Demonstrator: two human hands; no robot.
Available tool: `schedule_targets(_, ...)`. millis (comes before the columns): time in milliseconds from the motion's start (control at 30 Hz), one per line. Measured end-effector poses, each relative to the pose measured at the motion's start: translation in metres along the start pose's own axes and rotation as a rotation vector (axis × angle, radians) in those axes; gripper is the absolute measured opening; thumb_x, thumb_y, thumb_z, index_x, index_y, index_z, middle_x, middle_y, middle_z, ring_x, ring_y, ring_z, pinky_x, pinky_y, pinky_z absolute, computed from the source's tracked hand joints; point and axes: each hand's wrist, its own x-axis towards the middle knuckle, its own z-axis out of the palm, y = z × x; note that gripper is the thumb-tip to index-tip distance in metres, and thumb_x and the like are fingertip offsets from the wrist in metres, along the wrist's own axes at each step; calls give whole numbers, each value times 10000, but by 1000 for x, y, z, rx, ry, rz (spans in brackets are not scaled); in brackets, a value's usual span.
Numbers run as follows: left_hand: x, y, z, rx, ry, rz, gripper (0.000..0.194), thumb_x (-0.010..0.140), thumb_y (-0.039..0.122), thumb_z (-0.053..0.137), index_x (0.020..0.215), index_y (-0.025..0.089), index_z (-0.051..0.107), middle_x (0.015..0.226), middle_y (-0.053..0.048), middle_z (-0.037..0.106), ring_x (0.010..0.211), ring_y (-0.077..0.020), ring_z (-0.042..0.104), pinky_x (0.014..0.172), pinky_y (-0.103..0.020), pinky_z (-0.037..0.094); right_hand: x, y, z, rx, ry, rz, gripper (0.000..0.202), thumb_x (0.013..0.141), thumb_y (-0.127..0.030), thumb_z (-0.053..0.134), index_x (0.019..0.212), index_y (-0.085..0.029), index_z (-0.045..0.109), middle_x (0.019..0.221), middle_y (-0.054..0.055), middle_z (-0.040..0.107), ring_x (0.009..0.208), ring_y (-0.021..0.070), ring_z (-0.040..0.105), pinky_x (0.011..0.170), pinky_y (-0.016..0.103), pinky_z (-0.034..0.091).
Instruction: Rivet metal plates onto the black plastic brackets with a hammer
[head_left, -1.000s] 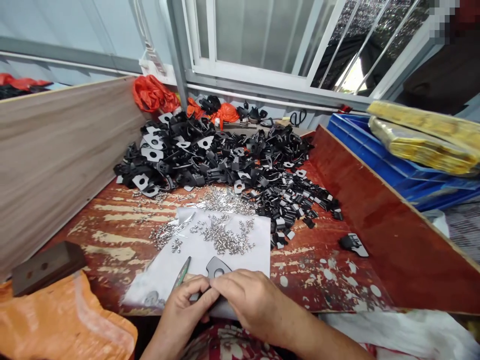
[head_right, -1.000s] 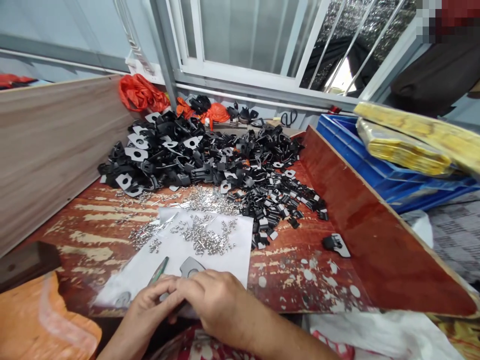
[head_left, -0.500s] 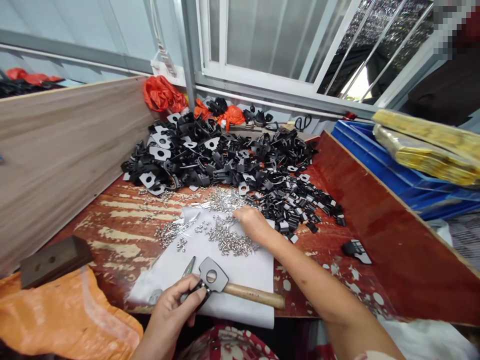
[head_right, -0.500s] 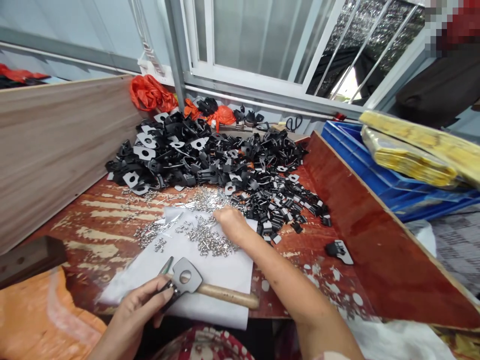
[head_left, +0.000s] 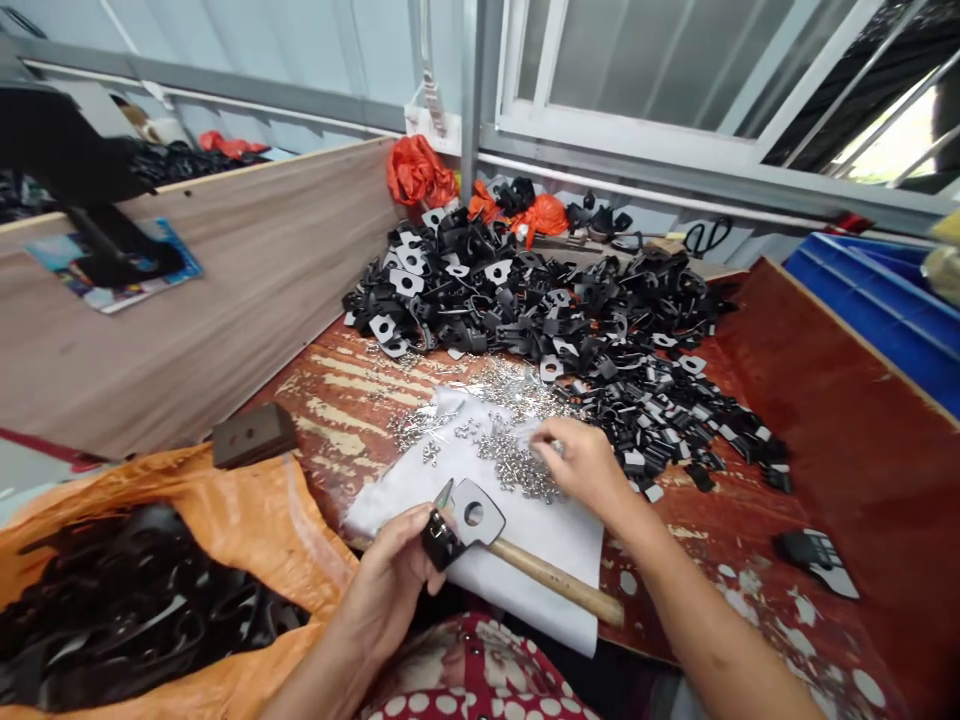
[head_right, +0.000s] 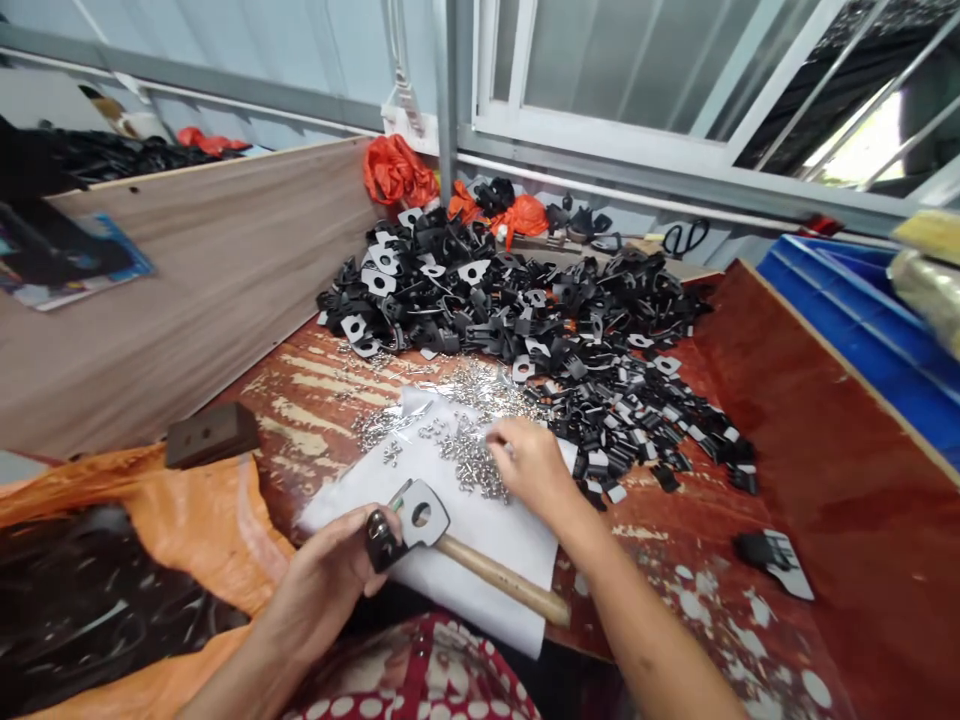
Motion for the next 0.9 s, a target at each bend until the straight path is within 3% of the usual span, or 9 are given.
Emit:
schedule_targets(133,2,-4,5,-30,-7,9,317,745,435,822,706,131,741,691,-25,617,539,-105,451,375,-182,397,-35,-66,1,544,204,-99,90,944,-225,657,897,-239,733,910,6,763,871,175,674,868,347,495)
schedule_targets(267,1,-9,7,-48,-17,9,275,726,383,864,741,139,738,684,5,580,571,-106,469,405,-178,424,-41,-102,13,557,281,-151,112,930,-214,678,834,-248,725,864,-11,763,867,177,659,1008,439,411)
schedule_targets(400,-2,-12,5,-83,-19,13,249,750,359,858,771,153,720,738,4,602,601,-116,495,435,-200,461,-43,-109,20,382,285,-138,145,955,-213,636,824,-247,689,809,-27,741,859,178,635,1158,516,259)
schedule_targets(500,-4,-17,4,-111,-21,36,234,763,339,853,764,156,707,726,12,604,608,-109,510,483,-200,479,-49,-118,23,146,309,-275,198,976,-135,529,891,-228,681,846,2,736,874,186,630,1197,524,206)
schedule_targets(633,-5,-21,4,-129,2,61,195,768,284,857,760,163,704,706,32,607,653,-89,544,635,-180,521,-51,-127,27,-98,342,-458,255,973,-85,448,913,-176,679,822,50,708,877,207,635,1193,473,238)
schedule_targets(800,-18,-14,1,-124,-24,41,247,792,350,838,766,152,692,721,10,610,607,-105,519,524,-205,494,-53,-122,26,49,302,-378,209,982,-102,474,915,-213,639,817,-2,716,867,172,639,1164,475,270)
schedule_targets(900,-32,-13,-10,-169,-36,26,304,789,433,824,900,178,704,844,-11,632,694,-138,574,584,-247,541,-60,-122,27,152,346,-288,167,960,-98,519,945,-233,615,884,-14,732,876,170,636,1160,510,256)
